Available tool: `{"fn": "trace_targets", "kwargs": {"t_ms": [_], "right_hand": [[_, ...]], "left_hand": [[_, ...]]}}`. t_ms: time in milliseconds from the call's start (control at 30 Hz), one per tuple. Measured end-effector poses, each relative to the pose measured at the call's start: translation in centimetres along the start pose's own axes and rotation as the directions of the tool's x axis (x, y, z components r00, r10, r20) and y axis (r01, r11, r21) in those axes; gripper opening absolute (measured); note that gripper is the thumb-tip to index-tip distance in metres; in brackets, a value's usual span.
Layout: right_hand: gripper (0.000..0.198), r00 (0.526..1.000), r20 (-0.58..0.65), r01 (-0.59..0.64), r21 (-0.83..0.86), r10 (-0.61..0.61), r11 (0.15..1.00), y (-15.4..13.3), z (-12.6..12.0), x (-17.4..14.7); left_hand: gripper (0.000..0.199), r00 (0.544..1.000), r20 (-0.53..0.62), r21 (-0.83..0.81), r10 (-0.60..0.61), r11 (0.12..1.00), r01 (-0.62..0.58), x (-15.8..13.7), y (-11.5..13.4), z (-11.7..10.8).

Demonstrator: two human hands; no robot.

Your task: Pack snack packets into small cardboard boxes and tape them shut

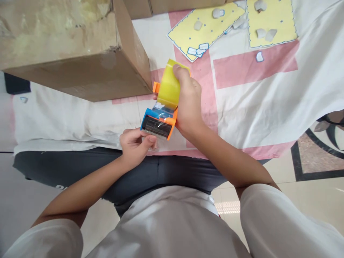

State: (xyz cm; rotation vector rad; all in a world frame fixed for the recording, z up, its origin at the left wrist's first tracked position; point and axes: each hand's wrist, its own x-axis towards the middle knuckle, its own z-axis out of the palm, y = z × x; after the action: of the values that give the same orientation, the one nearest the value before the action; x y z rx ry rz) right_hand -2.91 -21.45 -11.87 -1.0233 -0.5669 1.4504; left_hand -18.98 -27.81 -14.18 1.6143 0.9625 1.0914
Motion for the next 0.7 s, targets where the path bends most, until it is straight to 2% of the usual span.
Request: {"fn": "trace_targets", "kwargs": {"t_ms": [133,233,300,367,433,467,600,700], "right_hand": [[0.037,0.995,0.0,-0.097,0.123,0.098,0.988,0.0,0.4,-0.3],[0.04,0.987,0.092,-0.148,0.154,0.135,0.977,-0.3,1.1,-1.2],[0.037,0.982,0.171,-0.093,0.057,0.082,0.994,-0.6,1.5,-2.1],[0.03,0.979,0.196,0.065,-0.063,-0.051,0.996,-0.6,1.9,-3.0],[0.028,0.973,0.185,0.166,-0.127,-0.141,0.978,-0.2,2.1,-3.7],[0.03,0.973,0.179,0.169,-0.13,-0.144,0.977,0.1,2.2,-3.9],[0.041,0.983,0.186,0.019,-0.079,-0.004,0.997,1.6,2.2,-4.1],[0.048,0.985,0.167,-0.023,-0.075,0.035,0.997,2.0,2.1,-3.8]], "left_hand": [[0.037,0.994,-0.036,0.012,0.101,0.995,-0.1,0.2,0.6,-0.2],[0.038,0.996,-0.087,-0.014,0.019,1.0,-0.02,-0.2,1.8,-0.6],[0.038,0.989,-0.122,-0.057,-0.088,0.995,0.082,-0.6,2.6,-1.1],[0.039,0.975,-0.157,-0.091,-0.156,0.986,0.143,-0.9,3.2,-1.4],[0.041,0.975,-0.163,-0.106,-0.149,0.985,0.133,-1.1,3.4,-1.6],[0.043,0.98,-0.154,-0.109,-0.123,0.988,0.107,-1.1,3.4,-1.6],[0.043,0.992,-0.116,-0.115,-0.05,0.993,0.037,-1.0,3.2,-1.3],[0.041,0.988,-0.145,-0.119,-0.053,0.992,0.036,-0.9,3.4,-1.2]]}}
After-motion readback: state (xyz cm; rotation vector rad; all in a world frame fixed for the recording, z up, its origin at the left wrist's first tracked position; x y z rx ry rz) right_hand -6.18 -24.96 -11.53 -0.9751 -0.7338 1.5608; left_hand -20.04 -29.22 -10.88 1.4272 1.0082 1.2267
